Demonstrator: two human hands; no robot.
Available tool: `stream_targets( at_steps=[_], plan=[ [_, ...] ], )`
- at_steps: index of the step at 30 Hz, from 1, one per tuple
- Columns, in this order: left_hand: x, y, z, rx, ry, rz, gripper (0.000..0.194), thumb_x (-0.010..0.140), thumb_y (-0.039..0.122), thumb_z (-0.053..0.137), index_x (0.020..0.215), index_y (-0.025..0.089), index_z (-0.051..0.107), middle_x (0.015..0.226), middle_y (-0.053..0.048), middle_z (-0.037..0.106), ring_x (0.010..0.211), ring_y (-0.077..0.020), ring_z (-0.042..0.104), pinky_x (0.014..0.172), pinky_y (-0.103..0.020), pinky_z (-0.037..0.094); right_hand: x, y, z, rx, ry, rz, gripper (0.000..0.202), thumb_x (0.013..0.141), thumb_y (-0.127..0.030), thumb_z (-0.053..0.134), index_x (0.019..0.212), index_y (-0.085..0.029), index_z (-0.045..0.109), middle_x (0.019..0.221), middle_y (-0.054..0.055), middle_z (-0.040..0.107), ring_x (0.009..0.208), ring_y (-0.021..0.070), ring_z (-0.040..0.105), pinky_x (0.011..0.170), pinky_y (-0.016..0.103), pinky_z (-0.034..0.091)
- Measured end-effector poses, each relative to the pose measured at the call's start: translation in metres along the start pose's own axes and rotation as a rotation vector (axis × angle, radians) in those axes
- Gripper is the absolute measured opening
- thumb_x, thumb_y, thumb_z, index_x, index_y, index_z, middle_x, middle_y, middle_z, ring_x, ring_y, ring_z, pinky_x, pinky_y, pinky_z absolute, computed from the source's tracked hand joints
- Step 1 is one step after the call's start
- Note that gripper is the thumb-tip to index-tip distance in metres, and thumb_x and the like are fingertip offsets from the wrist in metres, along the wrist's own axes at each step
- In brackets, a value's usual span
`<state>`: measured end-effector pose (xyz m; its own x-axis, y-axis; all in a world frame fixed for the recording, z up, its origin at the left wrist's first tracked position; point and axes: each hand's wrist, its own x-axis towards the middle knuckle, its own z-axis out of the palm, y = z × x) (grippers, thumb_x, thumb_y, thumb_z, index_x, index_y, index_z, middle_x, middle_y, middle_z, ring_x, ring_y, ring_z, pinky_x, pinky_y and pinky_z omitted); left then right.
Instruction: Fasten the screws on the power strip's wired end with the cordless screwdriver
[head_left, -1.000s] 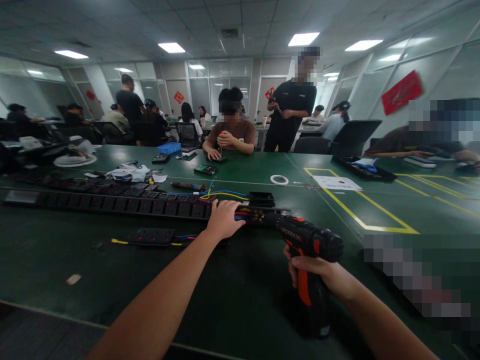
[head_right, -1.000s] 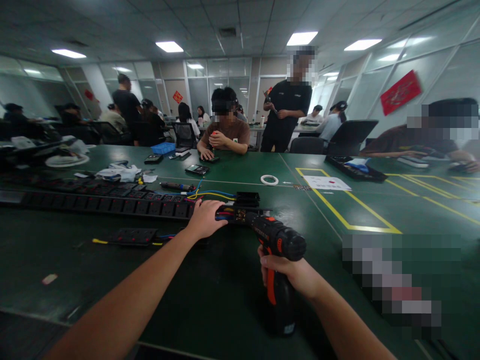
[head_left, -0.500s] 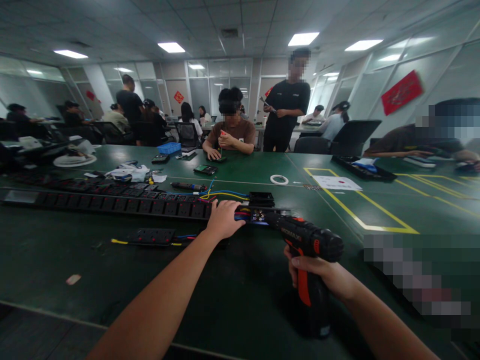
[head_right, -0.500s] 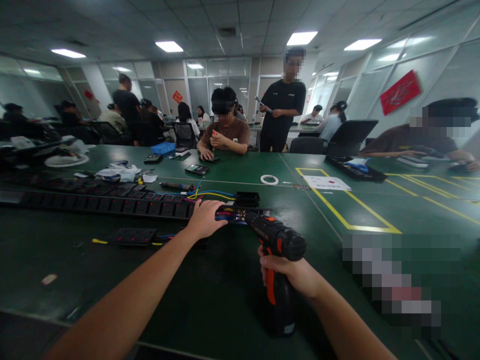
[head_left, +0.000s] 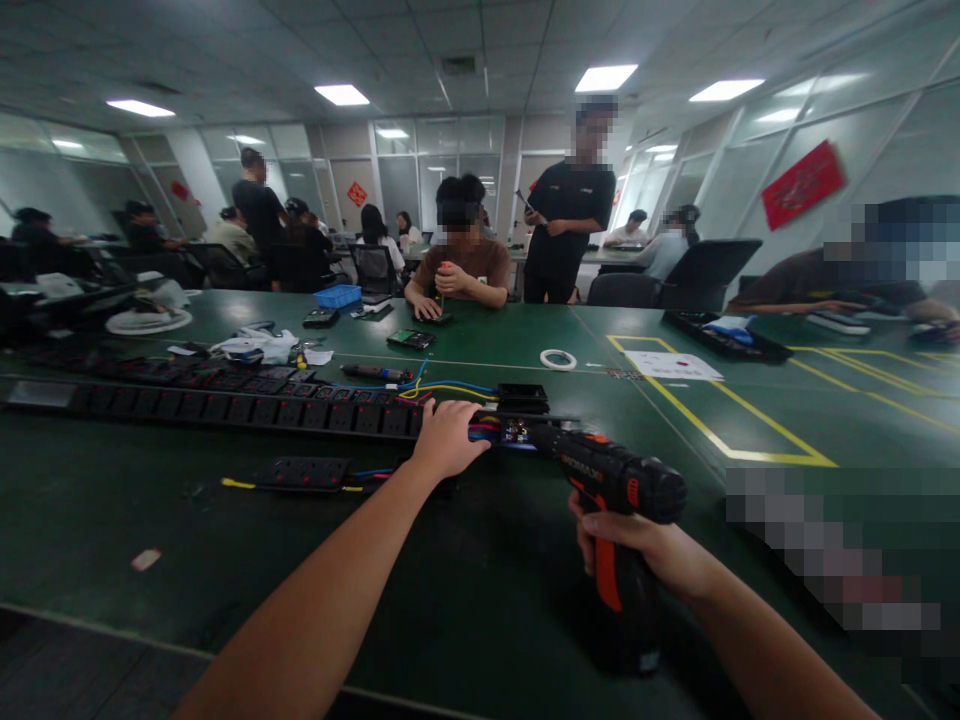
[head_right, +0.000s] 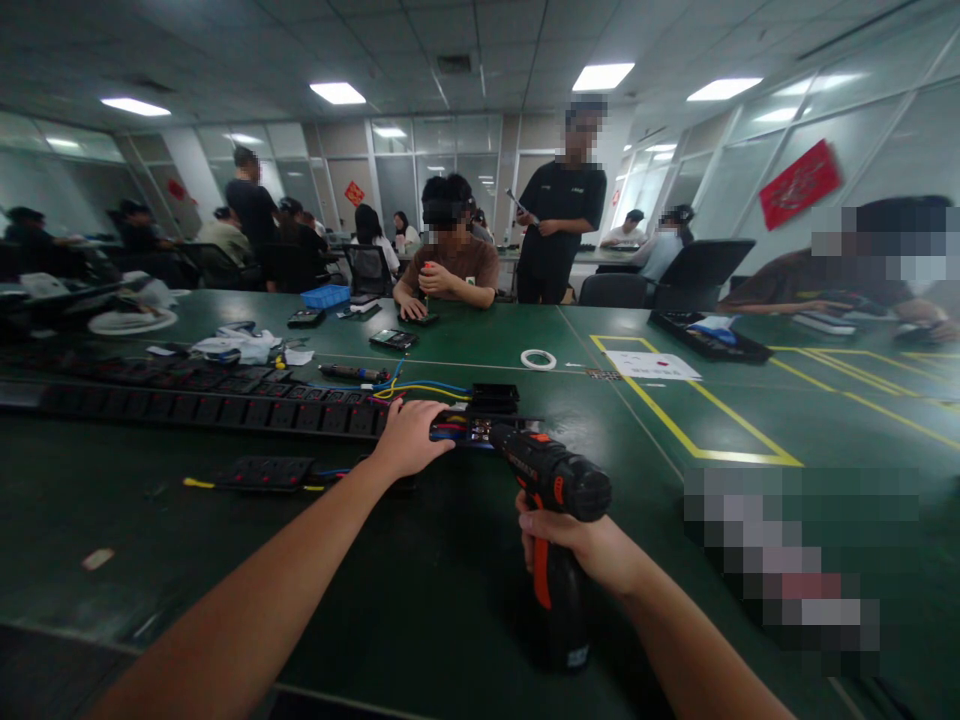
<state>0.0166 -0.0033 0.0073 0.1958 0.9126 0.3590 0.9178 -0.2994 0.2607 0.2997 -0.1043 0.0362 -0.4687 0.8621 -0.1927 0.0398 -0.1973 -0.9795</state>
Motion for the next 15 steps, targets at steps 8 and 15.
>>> stream_targets(
  at_steps=[8,15],
  plan=[
    [-0.0002,-0.0004,0.0002,-0.006,0.001,0.002,0.054,0.088,0.048,0.071,0.136,0.027,0.06,0.146,-0.007,0.062,0.138,-0.0322,0.051,0.124,-0.062,0.019,-0.0001,0.0003,-0.0012,0.003,0.002,0.003,0.043,0.07,-0.047,0.085,0.092,-0.019,0.061,0.066,0.0,0.07,0.06,0.0201,0.068,0.06,0.032,0.054],
    [0.0001,-0.0019,0.0017,-0.008,0.001,0.004,0.056,0.087,0.049,0.072,0.138,0.027,0.06,0.146,-0.007,0.062,0.138,-0.0329,0.05,0.124,-0.062,0.018,0.001,0.0007,-0.0017,0.011,-0.015,-0.002,0.043,0.071,-0.047,0.086,0.093,-0.019,0.062,0.066,0.001,0.07,0.06,0.0194,0.067,0.059,0.031,0.053]
  ],
)
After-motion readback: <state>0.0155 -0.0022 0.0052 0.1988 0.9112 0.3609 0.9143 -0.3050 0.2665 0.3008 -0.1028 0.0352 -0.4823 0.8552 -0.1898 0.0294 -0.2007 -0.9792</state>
